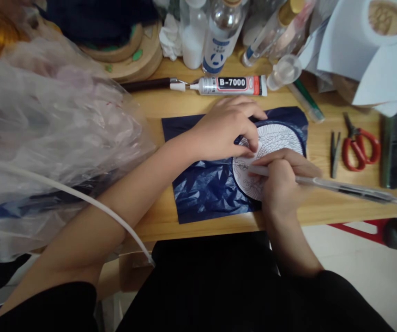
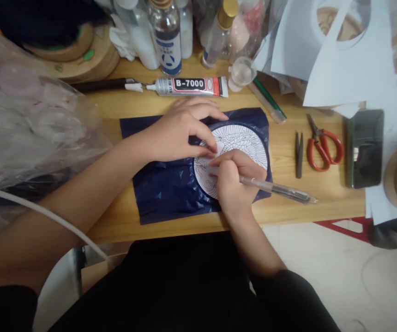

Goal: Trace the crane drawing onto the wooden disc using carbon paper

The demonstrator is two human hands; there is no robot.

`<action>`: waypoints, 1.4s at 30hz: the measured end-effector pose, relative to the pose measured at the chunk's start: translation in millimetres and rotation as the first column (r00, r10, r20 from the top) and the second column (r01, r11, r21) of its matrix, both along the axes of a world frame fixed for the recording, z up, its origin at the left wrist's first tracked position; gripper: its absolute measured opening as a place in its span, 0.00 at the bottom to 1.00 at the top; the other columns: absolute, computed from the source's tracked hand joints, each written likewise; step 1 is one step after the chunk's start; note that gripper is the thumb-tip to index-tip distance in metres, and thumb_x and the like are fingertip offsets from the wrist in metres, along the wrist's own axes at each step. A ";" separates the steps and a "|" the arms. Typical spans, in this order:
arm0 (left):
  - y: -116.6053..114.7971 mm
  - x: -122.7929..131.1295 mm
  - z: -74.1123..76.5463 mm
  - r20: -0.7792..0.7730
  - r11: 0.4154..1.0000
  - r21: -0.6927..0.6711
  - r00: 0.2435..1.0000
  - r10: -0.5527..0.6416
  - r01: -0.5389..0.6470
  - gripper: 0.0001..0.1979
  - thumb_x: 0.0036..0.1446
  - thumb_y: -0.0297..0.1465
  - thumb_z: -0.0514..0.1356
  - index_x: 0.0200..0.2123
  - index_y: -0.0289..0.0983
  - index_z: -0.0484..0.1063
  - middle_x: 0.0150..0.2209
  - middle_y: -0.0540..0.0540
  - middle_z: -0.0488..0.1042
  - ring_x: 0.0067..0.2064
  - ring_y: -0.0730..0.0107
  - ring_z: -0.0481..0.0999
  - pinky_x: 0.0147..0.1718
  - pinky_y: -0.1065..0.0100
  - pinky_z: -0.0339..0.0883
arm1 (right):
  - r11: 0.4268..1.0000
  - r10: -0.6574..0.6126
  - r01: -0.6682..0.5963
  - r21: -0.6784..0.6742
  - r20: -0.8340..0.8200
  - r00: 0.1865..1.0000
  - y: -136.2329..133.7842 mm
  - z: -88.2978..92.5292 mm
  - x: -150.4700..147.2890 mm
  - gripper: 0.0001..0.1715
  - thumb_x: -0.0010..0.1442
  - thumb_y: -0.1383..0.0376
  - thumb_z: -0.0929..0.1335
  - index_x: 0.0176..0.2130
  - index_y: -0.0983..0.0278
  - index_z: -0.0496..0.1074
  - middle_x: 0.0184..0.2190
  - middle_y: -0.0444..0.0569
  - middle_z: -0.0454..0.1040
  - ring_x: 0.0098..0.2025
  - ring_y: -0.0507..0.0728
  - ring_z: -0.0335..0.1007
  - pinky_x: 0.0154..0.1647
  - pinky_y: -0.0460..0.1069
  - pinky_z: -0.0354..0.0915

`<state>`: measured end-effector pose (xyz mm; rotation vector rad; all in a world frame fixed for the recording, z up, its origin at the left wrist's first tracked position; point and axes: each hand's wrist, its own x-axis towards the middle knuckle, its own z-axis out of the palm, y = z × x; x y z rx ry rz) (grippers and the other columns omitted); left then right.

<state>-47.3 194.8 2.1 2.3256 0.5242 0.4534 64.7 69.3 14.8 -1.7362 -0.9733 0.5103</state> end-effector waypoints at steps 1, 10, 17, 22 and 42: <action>0.0 0.0 -0.1 0.005 1.000 0.003 1.000 -0.001 0.001 0.05 0.49 0.29 0.70 0.29 0.47 0.81 0.54 0.51 0.73 0.61 0.55 0.64 0.61 0.48 0.55 | 1.000 0.005 -0.005 -0.005 -0.001 1.000 0.0 -0.1 0.1 0.17 0.45 0.75 0.60 0.20 0.63 0.75 0.13 0.40 0.69 0.15 0.48 0.64 0.13 0.42 0.55; 1.3 0.6 -4.4 0.024 1.000 0.003 1.000 -0.003 0.003 0.04 0.48 0.32 0.71 0.29 0.48 0.81 0.54 0.53 0.73 0.61 0.53 0.65 0.60 0.48 0.56 | 1.000 -0.009 0.009 -0.010 0.028 1.000 0.8 -1.3 -0.5 0.16 0.45 0.74 0.60 0.19 0.63 0.73 0.14 0.40 0.69 0.16 0.48 0.64 0.14 0.43 0.55; 1.8 0.4 -4.1 0.011 1.000 0.000 1.000 -0.008 0.008 0.04 0.49 0.32 0.70 0.30 0.48 0.80 0.54 0.53 0.73 0.61 0.53 0.64 0.60 0.47 0.56 | 0.999 -0.039 0.040 -0.024 0.037 0.999 1.5 -0.3 -1.3 0.16 0.44 0.74 0.59 0.18 0.62 0.72 0.14 0.41 0.69 0.17 0.49 0.63 0.16 0.44 0.56; 1.9 0.7 -4.2 0.017 1.000 -0.005 1.000 -0.011 0.011 0.05 0.48 0.31 0.70 0.29 0.48 0.80 0.54 0.54 0.73 0.61 0.51 0.64 0.60 0.46 0.55 | 0.997 -0.057 0.059 -0.039 0.049 0.997 1.4 0.3 -2.0 0.16 0.44 0.73 0.59 0.17 0.62 0.71 0.14 0.41 0.69 0.17 0.49 0.63 0.17 0.45 0.57; 1.3 -0.2 -1.1 0.003 1.000 -0.004 1.000 -0.003 0.003 0.05 0.49 0.31 0.70 0.31 0.49 0.81 0.54 0.53 0.73 0.61 0.55 0.65 0.61 0.49 0.55 | 0.996 -0.090 0.089 0.012 0.038 0.995 2.7 -2.9 -0.8 0.16 0.44 0.73 0.59 0.15 0.62 0.70 0.14 0.41 0.67 0.18 0.50 0.62 0.19 0.46 0.56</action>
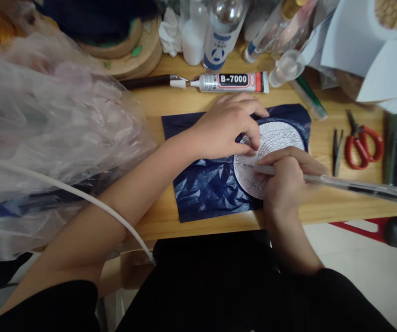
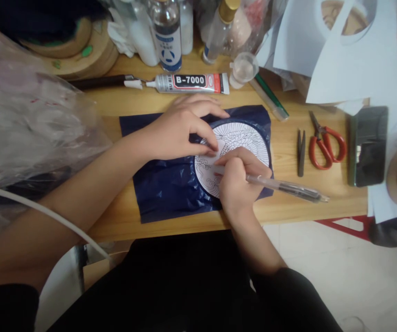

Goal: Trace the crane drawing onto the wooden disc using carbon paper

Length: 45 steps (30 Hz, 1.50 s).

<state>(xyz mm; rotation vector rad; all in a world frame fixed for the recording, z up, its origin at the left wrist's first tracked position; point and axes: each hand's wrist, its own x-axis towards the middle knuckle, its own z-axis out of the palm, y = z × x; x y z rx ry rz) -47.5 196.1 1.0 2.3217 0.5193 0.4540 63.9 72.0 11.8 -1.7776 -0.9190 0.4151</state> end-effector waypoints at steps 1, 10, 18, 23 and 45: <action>0.0 -0.2 -0.7 0.008 1.000 0.006 1.000 -0.001 0.001 0.05 0.50 0.32 0.69 0.31 0.49 0.81 0.54 0.53 0.73 0.61 0.55 0.65 0.61 0.49 0.55 | 1.000 0.000 0.000 0.008 0.000 1.000 0.2 0.2 0.0 0.16 0.44 0.73 0.59 0.15 0.62 0.70 0.13 0.41 0.67 0.18 0.50 0.62 0.18 0.46 0.56; -0.3 -0.6 -2.6 0.010 1.000 0.010 1.000 0.001 -0.001 0.04 0.51 0.32 0.69 0.32 0.49 0.81 0.54 0.53 0.73 0.61 0.55 0.64 0.61 0.49 0.55 | 0.999 0.013 -0.015 0.039 0.038 0.999 0.9 0.1 0.1 0.17 0.43 0.75 0.59 0.14 0.61 0.69 0.13 0.40 0.66 0.17 0.50 0.60 0.18 0.46 0.54; 0.4 0.7 -0.9 -0.008 1.000 -0.015 1.000 -0.009 0.009 0.05 0.49 0.31 0.70 0.30 0.48 0.80 0.54 0.52 0.73 0.61 0.52 0.64 0.60 0.48 0.54 | 0.999 0.028 -0.026 -0.029 0.069 0.997 0.2 2.8 0.3 0.16 0.43 0.74 0.58 0.15 0.60 0.67 0.13 0.41 0.67 0.17 0.51 0.61 0.19 0.47 0.56; 0.3 -0.1 -2.3 0.020 1.000 -0.016 1.000 -0.001 0.001 0.05 0.49 0.31 0.69 0.30 0.49 0.80 0.53 0.54 0.73 0.61 0.53 0.64 0.60 0.47 0.54 | 0.998 0.056 -0.054 -0.033 0.080 0.995 -0.7 3.6 1.1 0.16 0.44 0.74 0.58 0.14 0.61 0.67 0.13 0.41 0.67 0.17 0.50 0.60 0.17 0.46 0.54; 0.9 -1.1 -7.9 0.076 1.000 0.001 0.997 -0.005 0.005 0.00 0.52 0.36 0.68 0.30 0.49 0.80 0.53 0.54 0.74 0.60 0.52 0.65 0.60 0.45 0.55 | 0.994 0.081 -0.079 -0.080 0.016 0.997 -2.7 3.0 3.8 0.14 0.43 0.72 0.60 0.17 0.63 0.72 0.13 0.40 0.67 0.17 0.49 0.61 0.18 0.45 0.57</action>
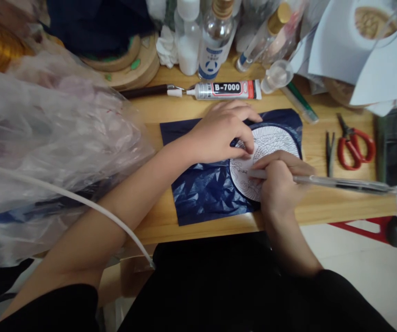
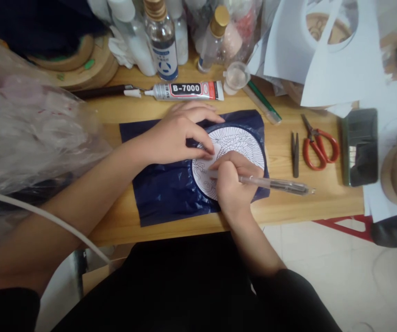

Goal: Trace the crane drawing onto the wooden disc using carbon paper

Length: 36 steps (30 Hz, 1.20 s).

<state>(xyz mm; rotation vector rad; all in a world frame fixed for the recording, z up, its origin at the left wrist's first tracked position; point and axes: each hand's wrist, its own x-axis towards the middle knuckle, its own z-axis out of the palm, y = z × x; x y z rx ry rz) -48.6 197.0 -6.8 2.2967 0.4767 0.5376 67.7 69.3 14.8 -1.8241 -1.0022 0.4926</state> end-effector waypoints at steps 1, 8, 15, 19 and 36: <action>0.0 -0.1 -0.4 0.005 1.000 0.000 1.000 0.001 -0.001 0.00 0.52 0.36 0.68 0.29 0.50 0.80 0.53 0.55 0.74 0.60 0.53 0.65 0.60 0.44 0.55 | 1.000 -0.001 0.001 -0.005 -0.004 1.000 -0.2 0.3 -0.1 0.14 0.43 0.72 0.60 0.17 0.63 0.71 0.13 0.40 0.67 0.17 0.49 0.61 0.18 0.45 0.57; -1.1 0.1 2.8 -0.041 1.000 -0.021 0.999 0.000 -0.001 0.03 0.51 0.32 0.68 0.30 0.48 0.80 0.54 0.53 0.72 0.62 0.54 0.64 0.61 0.47 0.53 | 1.000 0.000 -0.001 -0.015 -0.042 0.999 -0.7 1.2 0.1 0.14 0.44 0.72 0.60 0.16 0.62 0.71 0.13 0.40 0.67 0.17 0.48 0.61 0.19 0.44 0.57; -1.2 -1.1 3.6 -0.023 1.000 0.014 1.000 0.003 -0.003 0.05 0.50 0.30 0.69 0.30 0.48 0.80 0.53 0.53 0.73 0.61 0.55 0.65 0.59 0.47 0.55 | 1.000 -0.005 0.004 -0.020 -0.038 0.999 0.3 1.9 0.2 0.14 0.43 0.71 0.60 0.16 0.62 0.71 0.13 0.40 0.68 0.17 0.48 0.60 0.18 0.45 0.56; -1.2 -0.6 3.5 -0.016 1.000 0.014 1.000 0.013 -0.012 0.06 0.48 0.30 0.70 0.29 0.49 0.80 0.53 0.53 0.73 0.60 0.56 0.66 0.59 0.47 0.56 | 1.000 -0.001 0.000 -0.015 -0.065 0.998 0.5 1.8 0.0 0.14 0.43 0.70 0.60 0.16 0.63 0.71 0.13 0.40 0.68 0.17 0.49 0.62 0.18 0.45 0.57; -2.0 0.1 3.0 -0.025 1.000 -0.006 1.000 0.008 -0.009 0.07 0.49 0.28 0.70 0.30 0.48 0.80 0.54 0.52 0.73 0.61 0.55 0.64 0.60 0.48 0.54 | 1.000 0.003 -0.004 -0.011 -0.063 0.998 0.7 1.8 0.3 0.14 0.44 0.71 0.60 0.16 0.63 0.71 0.13 0.40 0.68 0.16 0.48 0.61 0.17 0.45 0.57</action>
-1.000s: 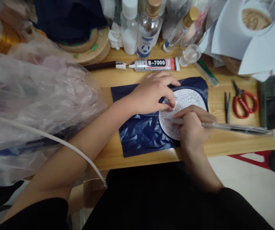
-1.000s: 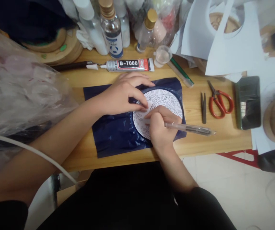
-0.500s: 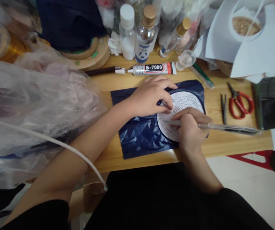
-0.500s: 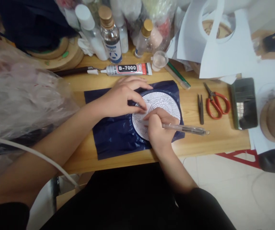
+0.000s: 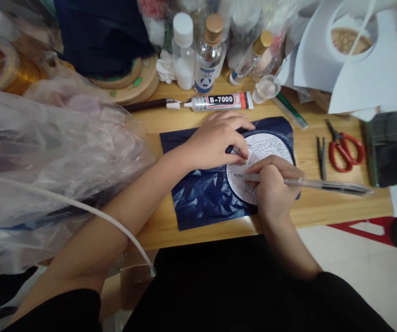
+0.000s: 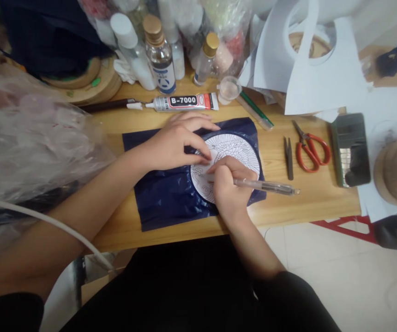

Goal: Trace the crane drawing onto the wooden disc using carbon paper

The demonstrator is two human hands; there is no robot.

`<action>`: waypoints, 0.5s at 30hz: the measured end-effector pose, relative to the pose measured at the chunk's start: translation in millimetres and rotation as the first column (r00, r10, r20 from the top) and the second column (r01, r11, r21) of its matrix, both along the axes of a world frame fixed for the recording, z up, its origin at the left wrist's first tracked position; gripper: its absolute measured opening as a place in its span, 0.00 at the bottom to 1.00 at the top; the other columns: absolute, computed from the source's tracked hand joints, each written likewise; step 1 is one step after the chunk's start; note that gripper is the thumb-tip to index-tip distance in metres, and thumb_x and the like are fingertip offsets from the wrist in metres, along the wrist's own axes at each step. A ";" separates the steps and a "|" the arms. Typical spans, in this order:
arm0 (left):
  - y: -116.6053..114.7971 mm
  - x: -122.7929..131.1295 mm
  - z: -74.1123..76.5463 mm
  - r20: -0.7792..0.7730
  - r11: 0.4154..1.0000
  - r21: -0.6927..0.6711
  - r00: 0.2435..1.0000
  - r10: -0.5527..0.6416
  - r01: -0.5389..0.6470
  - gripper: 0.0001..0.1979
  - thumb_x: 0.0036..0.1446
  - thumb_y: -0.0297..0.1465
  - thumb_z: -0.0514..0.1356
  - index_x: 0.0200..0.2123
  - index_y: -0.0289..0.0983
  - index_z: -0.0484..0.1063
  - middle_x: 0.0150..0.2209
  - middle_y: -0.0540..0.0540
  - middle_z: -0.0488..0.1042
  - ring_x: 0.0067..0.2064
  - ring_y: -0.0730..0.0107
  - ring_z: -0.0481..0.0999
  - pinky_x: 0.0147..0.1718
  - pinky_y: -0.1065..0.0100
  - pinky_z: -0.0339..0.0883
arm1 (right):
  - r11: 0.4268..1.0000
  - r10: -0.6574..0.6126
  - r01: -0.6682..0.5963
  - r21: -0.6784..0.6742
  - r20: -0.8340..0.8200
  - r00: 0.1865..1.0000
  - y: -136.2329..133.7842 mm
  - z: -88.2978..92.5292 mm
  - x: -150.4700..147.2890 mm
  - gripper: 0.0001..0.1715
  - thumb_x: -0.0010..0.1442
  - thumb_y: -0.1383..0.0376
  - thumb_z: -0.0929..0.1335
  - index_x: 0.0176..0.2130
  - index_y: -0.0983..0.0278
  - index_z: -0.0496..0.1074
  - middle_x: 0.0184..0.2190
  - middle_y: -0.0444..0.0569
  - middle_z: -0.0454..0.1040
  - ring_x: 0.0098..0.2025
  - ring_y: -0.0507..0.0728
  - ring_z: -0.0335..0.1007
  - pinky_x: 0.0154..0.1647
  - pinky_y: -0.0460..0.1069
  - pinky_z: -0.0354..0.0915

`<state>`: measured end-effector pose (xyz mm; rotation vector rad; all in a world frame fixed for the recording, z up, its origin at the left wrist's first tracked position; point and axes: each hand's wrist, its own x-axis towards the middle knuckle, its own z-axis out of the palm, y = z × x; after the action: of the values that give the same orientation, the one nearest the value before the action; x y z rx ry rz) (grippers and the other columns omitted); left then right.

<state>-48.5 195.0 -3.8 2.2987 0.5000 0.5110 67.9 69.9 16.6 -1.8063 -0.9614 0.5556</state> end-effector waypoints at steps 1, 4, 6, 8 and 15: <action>0.1 0.1 -0.4 -0.003 1.000 -0.001 1.000 0.000 0.000 0.07 0.49 0.28 0.70 0.30 0.48 0.80 0.54 0.53 0.72 0.61 0.55 0.64 0.60 0.47 0.53 | 1.000 -0.003 0.003 -0.001 -0.001 1.000 0.0 -0.3 0.0 0.14 0.43 0.71 0.60 0.16 0.63 0.71 0.13 0.40 0.68 0.17 0.48 0.61 0.17 0.45 0.57; 0.8 0.2 -2.4 0.006 1.000 0.005 1.000 -0.005 0.005 0.06 0.49 0.29 0.69 0.30 0.48 0.80 0.54 0.54 0.72 0.61 0.54 0.64 0.60 0.46 0.54 | 1.000 -0.016 0.016 -0.009 -0.003 1.000 0.0 -1.3 0.3 0.14 0.44 0.70 0.60 0.16 0.63 0.71 0.13 0.40 0.68 0.17 0.49 0.62 0.18 0.45 0.57; 1.4 0.0 -3.9 0.017 1.000 0.016 1.000 -0.008 0.008 0.06 0.50 0.29 0.69 0.30 0.49 0.80 0.53 0.54 0.72 0.61 0.54 0.64 0.60 0.47 0.54 | 1.000 -0.017 0.017 -0.014 0.002 1.000 -0.1 -1.3 0.4 0.14 0.44 0.70 0.60 0.17 0.63 0.71 0.13 0.40 0.68 0.17 0.49 0.62 0.18 0.45 0.58; 1.9 -0.3 -5.1 0.026 1.000 0.026 1.000 -0.006 0.006 0.06 0.50 0.30 0.69 0.30 0.49 0.80 0.53 0.54 0.73 0.60 0.54 0.64 0.60 0.46 0.55 | 1.000 -0.016 0.016 -0.010 0.001 1.000 -0.1 -0.9 0.5 0.14 0.44 0.70 0.60 0.17 0.63 0.72 0.13 0.41 0.68 0.17 0.49 0.62 0.18 0.45 0.58; 2.5 -0.9 -5.6 0.035 0.999 0.035 0.999 -0.015 0.014 0.05 0.51 0.31 0.69 0.31 0.49 0.80 0.53 0.53 0.73 0.60 0.55 0.65 0.59 0.46 0.56 | 1.000 -0.013 0.013 0.013 -0.008 1.000 0.3 -0.8 0.6 0.15 0.44 0.72 0.60 0.16 0.62 0.72 0.13 0.40 0.69 0.17 0.48 0.62 0.17 0.44 0.57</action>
<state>-49.4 197.5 -9.4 2.3206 0.4608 0.5559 68.5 70.2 15.8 -1.7964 -0.9455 0.5464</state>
